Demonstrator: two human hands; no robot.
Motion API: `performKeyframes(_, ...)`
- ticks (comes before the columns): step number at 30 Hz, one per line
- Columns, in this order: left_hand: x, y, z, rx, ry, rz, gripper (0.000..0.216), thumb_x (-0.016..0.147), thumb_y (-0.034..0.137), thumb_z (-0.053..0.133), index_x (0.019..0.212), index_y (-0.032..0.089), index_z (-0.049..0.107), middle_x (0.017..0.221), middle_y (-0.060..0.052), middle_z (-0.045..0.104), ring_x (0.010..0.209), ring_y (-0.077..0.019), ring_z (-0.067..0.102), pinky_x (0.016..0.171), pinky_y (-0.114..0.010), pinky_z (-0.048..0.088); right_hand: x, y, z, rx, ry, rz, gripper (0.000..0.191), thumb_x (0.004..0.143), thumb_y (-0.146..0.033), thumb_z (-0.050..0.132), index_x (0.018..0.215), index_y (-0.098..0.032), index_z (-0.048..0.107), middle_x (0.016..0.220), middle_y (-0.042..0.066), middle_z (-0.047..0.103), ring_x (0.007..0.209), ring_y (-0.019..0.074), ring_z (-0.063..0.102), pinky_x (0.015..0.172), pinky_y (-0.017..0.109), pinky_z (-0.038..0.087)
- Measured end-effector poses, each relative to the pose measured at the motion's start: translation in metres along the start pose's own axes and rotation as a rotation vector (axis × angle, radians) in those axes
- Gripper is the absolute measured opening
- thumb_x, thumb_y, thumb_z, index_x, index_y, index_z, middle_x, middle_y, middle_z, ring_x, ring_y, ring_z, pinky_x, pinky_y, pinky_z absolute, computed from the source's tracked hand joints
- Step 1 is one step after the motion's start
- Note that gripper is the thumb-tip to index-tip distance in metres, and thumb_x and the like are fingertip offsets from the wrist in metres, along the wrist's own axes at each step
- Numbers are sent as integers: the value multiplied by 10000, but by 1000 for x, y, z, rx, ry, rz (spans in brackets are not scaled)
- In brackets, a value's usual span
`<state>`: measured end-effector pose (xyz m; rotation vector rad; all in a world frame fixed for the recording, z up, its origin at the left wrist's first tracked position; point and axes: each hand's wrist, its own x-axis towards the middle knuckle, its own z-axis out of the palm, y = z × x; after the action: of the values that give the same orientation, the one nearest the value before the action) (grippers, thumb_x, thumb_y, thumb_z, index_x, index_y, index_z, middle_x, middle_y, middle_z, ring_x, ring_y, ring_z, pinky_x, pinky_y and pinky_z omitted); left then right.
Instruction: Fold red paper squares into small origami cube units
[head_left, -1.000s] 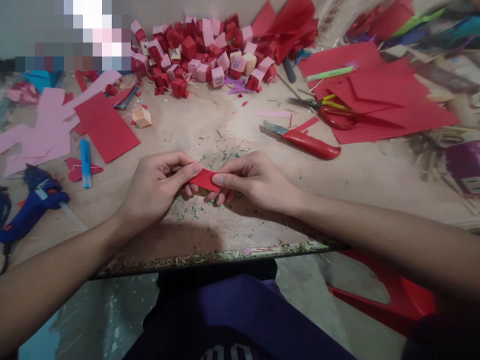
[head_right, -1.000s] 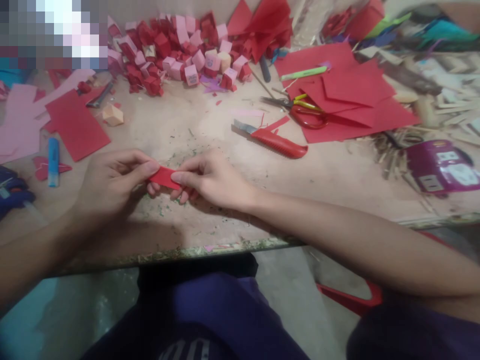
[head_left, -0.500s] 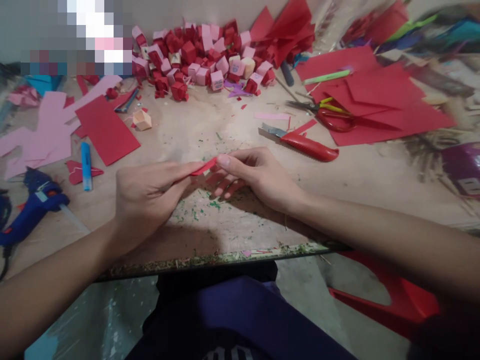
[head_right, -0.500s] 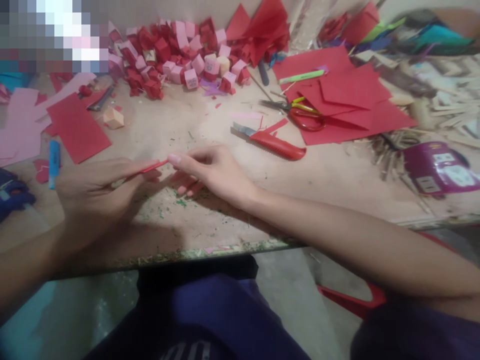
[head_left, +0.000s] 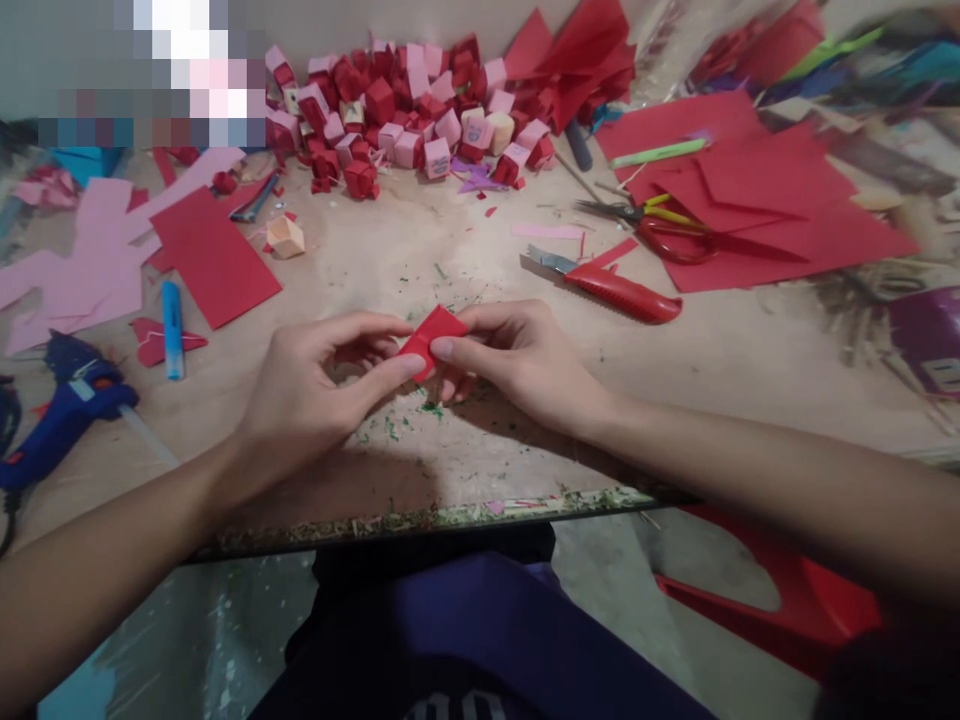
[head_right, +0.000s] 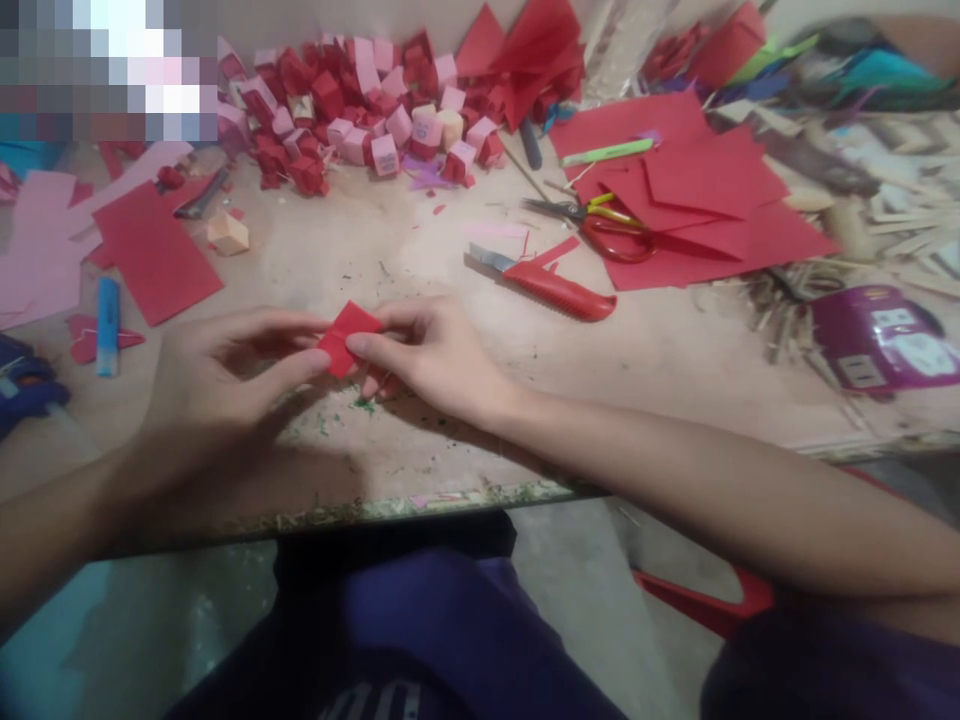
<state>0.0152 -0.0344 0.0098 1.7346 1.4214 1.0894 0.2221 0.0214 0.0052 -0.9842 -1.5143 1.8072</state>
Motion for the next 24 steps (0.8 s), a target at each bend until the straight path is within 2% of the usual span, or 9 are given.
performKeyframes(2, 0, 1, 1, 42, -26, -57, 122, 913, 326, 788, 927, 214, 833, 789, 0, 808, 655, -146, 732, 583, -208, 576, -1, 0, 0, -41, -12, -13, 215, 920, -360, 803, 846, -161, 771, 683, 30, 733, 621, 136, 651, 598, 259, 537)
performKeyframes(4, 0, 2, 1, 98, -52, -67, 163, 951, 330, 743, 871, 218, 831, 719, 9, 784, 604, -135, 700, 558, -205, 546, -2, 1, 1, -77, -16, -35, 230, 925, -376, 799, 853, -158, 780, 708, 36, 735, 631, 139, 635, 600, 270, 531)
performKeyframes(11, 0, 1, -1, 289, -116, 82, 210, 1004, 329, 656, 898, 256, 822, 775, 18, 803, 643, -138, 710, 655, -227, 538, -1, 3, 0, -104, -29, -54, 285, 937, -402, 782, 789, -158, 781, 723, 38, 735, 634, 134, 614, 602, 269, 520)
performKeyframes(16, 1, 0, -2, 227, -145, 37, 241, 1021, 330, 631, 903, 239, 820, 727, 20, 783, 617, -130, 698, 605, -214, 511, -1, 5, 0, -72, -4, -37, 256, 912, -395, 808, 820, -157, 802, 730, 43, 754, 641, 134, 634, 610, 264, 522)
performKeyframes(20, 2, 2, -1, 161, -156, -20, 186, 983, 327, 699, 895, 221, 824, 723, 15, 780, 605, -126, 681, 553, -205, 485, 0, 4, 0, -81, 10, -40, 265, 916, -404, 804, 821, -157, 799, 729, 46, 755, 642, 136, 635, 610, 268, 526)
performKeyframes(24, 4, 2, -2, 112, -162, -49, 212, 986, 288, 687, 827, 217, 809, 673, 20, 756, 592, -122, 672, 570, -200, 507, 0, 4, 1, -98, 29, -49, 278, 915, -426, 803, 831, -161, 806, 715, 43, 742, 638, 140, 630, 608, 279, 528)
